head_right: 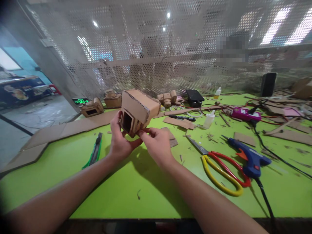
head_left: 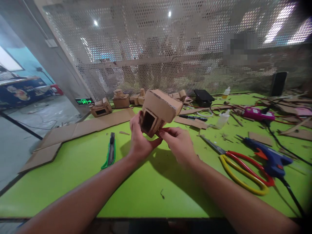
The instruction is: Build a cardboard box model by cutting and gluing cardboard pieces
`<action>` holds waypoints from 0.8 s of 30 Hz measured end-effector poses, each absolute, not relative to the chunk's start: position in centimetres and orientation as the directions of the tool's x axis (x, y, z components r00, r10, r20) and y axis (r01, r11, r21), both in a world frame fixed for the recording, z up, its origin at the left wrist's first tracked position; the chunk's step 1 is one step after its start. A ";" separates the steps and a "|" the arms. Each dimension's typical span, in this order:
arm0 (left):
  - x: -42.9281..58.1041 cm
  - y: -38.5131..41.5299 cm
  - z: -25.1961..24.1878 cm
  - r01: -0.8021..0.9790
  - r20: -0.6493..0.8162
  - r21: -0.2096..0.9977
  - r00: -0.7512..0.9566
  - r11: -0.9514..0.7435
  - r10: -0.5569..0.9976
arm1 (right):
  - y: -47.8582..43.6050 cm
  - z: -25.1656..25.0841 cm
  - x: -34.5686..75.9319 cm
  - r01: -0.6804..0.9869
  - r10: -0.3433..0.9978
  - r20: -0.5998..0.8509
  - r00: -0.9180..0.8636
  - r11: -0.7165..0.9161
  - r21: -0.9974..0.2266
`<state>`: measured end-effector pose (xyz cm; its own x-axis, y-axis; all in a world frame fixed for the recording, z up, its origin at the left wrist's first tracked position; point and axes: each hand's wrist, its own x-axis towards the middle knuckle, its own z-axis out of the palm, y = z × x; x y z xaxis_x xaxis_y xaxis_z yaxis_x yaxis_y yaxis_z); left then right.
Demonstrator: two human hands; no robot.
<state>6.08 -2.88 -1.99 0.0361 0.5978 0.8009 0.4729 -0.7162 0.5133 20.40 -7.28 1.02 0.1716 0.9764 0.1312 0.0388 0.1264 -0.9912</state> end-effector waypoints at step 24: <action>6.3 -3.2 -1.1 0.564 0.909 0.233 0.164 -0.792 0.384 | -6.9 0.9 19.5 -0.376 0.973 -0.121 0.196 -0.039 -0.926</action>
<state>6.33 -3.21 -1.09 0.1637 0.3842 0.9086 0.5645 -0.7919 0.2331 19.49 -6.94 0.89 0.1955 0.9732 -0.1209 -0.3762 -0.0395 -0.9257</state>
